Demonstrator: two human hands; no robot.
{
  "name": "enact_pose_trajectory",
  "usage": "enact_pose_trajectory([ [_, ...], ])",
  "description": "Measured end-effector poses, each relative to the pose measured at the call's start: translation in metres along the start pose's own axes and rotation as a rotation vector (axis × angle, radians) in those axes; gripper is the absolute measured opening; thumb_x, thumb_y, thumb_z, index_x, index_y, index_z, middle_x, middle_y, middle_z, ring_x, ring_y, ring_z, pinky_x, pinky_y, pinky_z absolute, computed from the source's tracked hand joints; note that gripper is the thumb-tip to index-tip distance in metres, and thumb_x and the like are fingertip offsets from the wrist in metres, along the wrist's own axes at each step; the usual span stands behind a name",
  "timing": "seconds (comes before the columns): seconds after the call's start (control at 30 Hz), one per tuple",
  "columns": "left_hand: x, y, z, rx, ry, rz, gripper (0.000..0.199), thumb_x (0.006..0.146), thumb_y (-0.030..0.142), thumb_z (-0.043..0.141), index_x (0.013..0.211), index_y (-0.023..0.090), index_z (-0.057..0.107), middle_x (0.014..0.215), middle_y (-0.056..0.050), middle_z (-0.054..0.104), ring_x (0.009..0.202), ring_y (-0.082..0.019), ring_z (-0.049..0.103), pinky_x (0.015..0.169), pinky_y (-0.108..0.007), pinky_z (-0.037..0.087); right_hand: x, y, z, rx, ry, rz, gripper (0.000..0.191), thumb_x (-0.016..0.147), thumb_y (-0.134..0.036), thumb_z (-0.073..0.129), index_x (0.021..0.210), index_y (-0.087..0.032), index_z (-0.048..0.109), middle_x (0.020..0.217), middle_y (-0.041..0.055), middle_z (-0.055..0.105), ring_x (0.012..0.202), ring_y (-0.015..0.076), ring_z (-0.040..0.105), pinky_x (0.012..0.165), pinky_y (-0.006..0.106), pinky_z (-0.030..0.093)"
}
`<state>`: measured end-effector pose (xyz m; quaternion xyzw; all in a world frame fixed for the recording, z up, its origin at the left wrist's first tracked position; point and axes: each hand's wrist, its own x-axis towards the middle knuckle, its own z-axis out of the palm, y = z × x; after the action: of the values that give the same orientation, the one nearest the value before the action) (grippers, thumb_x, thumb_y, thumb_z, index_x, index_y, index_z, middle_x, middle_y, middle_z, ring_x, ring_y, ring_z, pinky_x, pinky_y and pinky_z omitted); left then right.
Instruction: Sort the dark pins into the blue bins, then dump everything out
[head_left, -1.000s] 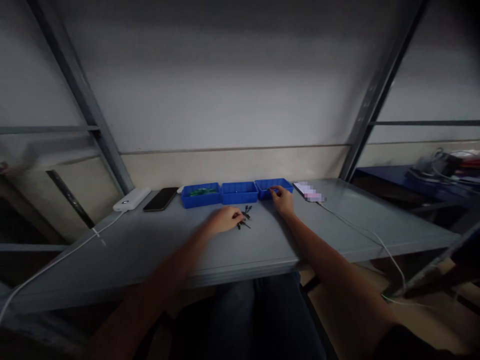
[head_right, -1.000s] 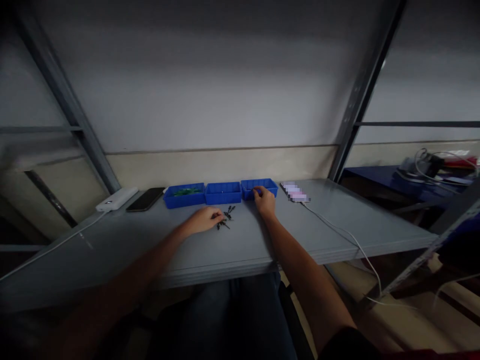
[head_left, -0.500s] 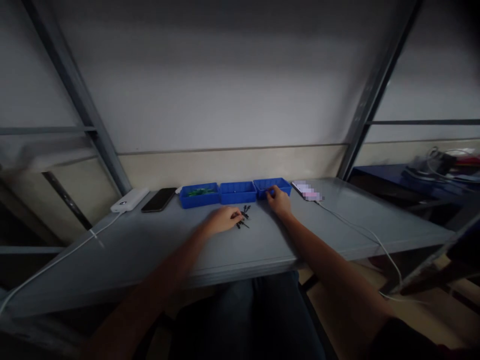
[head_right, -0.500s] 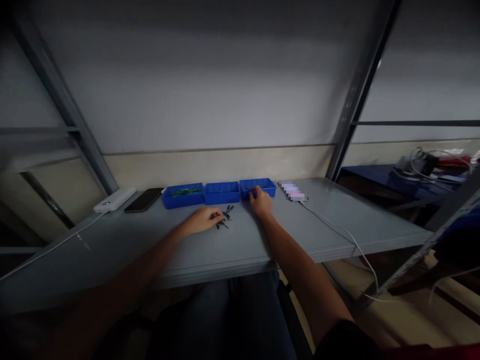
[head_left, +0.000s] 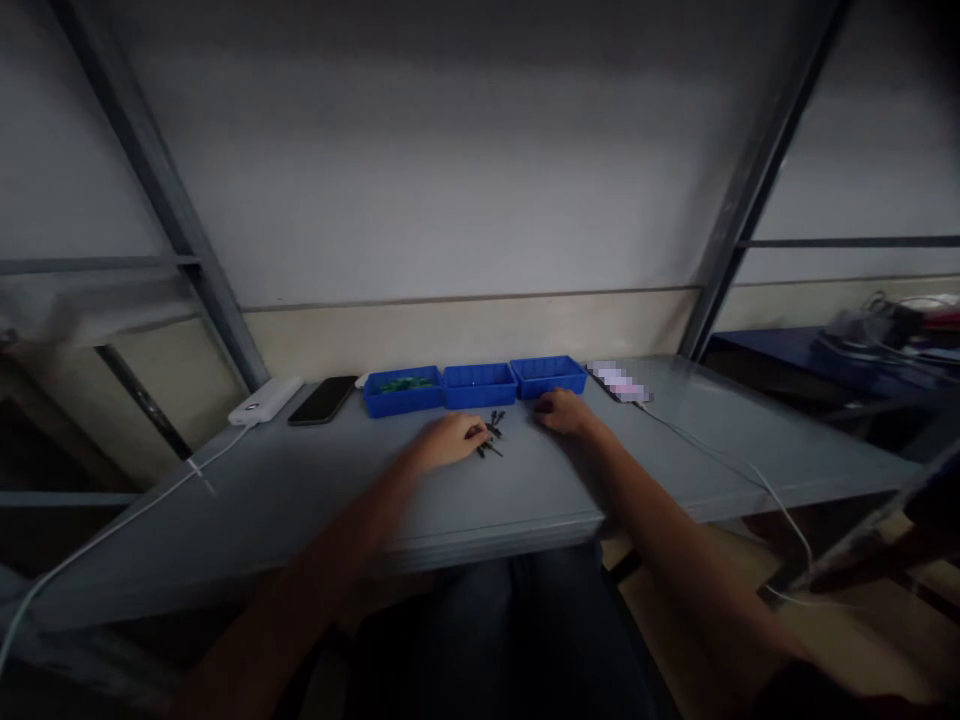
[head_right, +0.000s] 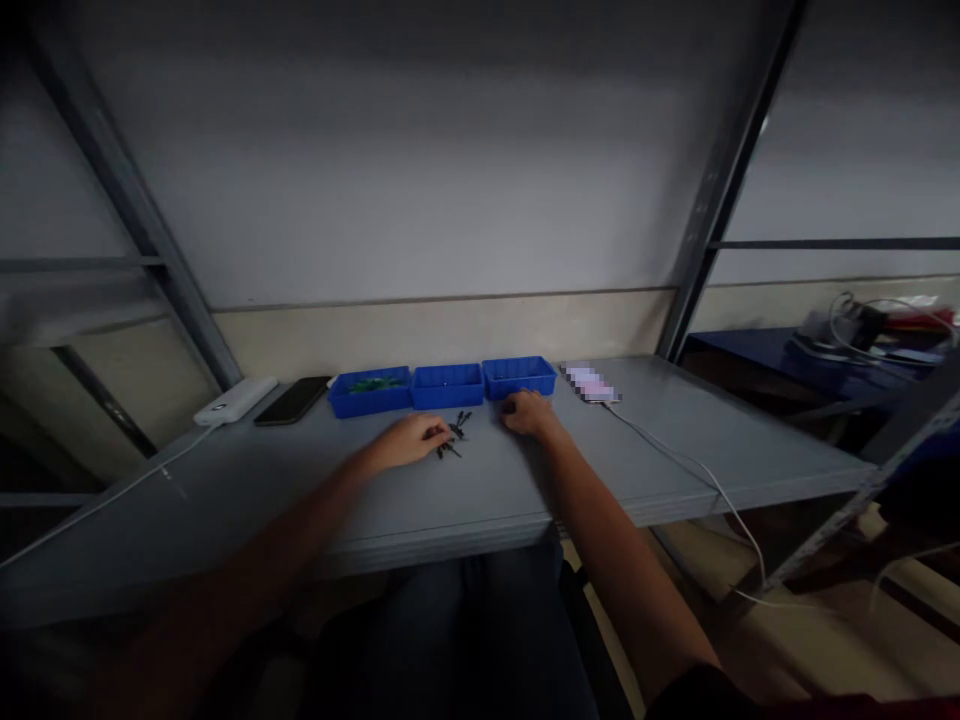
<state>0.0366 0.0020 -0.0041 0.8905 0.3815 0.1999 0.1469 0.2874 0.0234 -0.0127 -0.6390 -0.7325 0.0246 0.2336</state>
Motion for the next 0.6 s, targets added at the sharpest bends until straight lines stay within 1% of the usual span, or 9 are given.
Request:
enact_pose_trajectory([
  [0.07,0.000,-0.001,0.000,0.013,-0.001,0.001,0.027,0.081,0.039,0.047,0.089,0.019,0.065,0.087,-0.003,0.068,0.079,-0.015,0.059,0.071,-0.024,0.043,-0.001,-0.001,-0.002,-0.090,-0.071,-0.021,0.018,0.069,-0.022,0.055,0.082,-0.018,0.067,0.089,0.0081,0.064,0.081,0.0198,0.056,0.070,0.027,0.038],
  [0.1,0.000,-0.001,0.000,0.014,0.000,0.003,0.027,0.081,0.039,0.047,0.089,0.019,0.064,0.088,-0.003,0.067,0.079,-0.015,0.059,0.072,-0.024,0.042,-0.002,-0.003,-0.003,-0.133,-0.083,-0.033,0.019,0.071,-0.020,0.052,0.083,-0.017,0.066,0.091,0.0097,0.063,0.083,0.0205,0.056,0.071,0.027,0.038],
  [0.17,0.000,-0.001,0.001,0.006,-0.005,0.005,0.027,0.082,0.038,0.046,0.089,0.020,0.064,0.088,-0.003,0.067,0.079,-0.014,0.059,0.072,-0.024,0.042,-0.002,-0.007,-0.003,-0.183,-0.036,-0.073,0.019,0.074,-0.018,0.049,0.084,-0.015,0.065,0.094,0.0122,0.061,0.087,0.0216,0.054,0.074,0.028,0.037],
  [0.23,0.000,-0.001,0.000,-0.003,-0.011,0.000,0.027,0.082,0.038,0.047,0.088,0.019,0.064,0.087,-0.003,0.068,0.077,-0.014,0.059,0.071,-0.024,0.042,-0.002,-0.012,-0.003,-0.171,0.068,-0.128,0.020,0.077,-0.018,0.045,0.086,-0.015,0.062,0.096,0.0127,0.058,0.090,0.0214,0.052,0.078,0.029,0.037],
  [0.3,0.000,0.000,0.000,-0.010,-0.013,-0.007,0.027,0.081,0.038,0.047,0.089,0.019,0.065,0.086,-0.003,0.068,0.076,-0.014,0.059,0.071,-0.024,0.042,-0.001,-0.017,-0.004,-0.094,0.202,-0.161,0.021,0.080,-0.019,0.040,0.088,-0.016,0.059,0.094,0.0116,0.058,0.090,0.0203,0.051,0.079,0.029,0.037],
  [0.4,-0.001,0.001,-0.001,-0.016,-0.014,-0.007,0.028,0.081,0.039,0.047,0.090,0.019,0.065,0.087,-0.003,0.068,0.077,-0.014,0.059,0.072,-0.024,0.042,0.000,-0.023,-0.007,0.068,0.377,-0.161,0.019,0.081,-0.019,0.037,0.090,-0.016,0.054,0.089,0.0105,0.059,0.084,0.0194,0.052,0.077,0.030,0.038],
  [0.53,-0.002,0.003,-0.003,-0.010,-0.017,-0.008,0.030,0.082,0.041,0.046,0.089,0.018,0.064,0.085,-0.004,0.067,0.076,-0.014,0.058,0.069,-0.024,0.041,0.006,-0.024,-0.010,0.337,0.534,-0.095,0.017,0.083,-0.025,0.034,0.091,-0.016,0.046,0.078,0.0074,0.057,0.072,0.0176,0.053,0.069,0.030,0.040],
  [0.6,-0.003,0.003,-0.003,-0.011,-0.017,-0.008,0.031,0.082,0.042,0.046,0.089,0.017,0.064,0.084,-0.004,0.067,0.074,-0.014,0.058,0.067,-0.024,0.041,0.012,-0.023,-0.009,0.500,0.579,-0.040,0.015,0.084,-0.029,0.033,0.089,-0.018,0.042,0.072,0.0044,0.056,0.066,0.0163,0.053,0.065,0.029,0.042],
])
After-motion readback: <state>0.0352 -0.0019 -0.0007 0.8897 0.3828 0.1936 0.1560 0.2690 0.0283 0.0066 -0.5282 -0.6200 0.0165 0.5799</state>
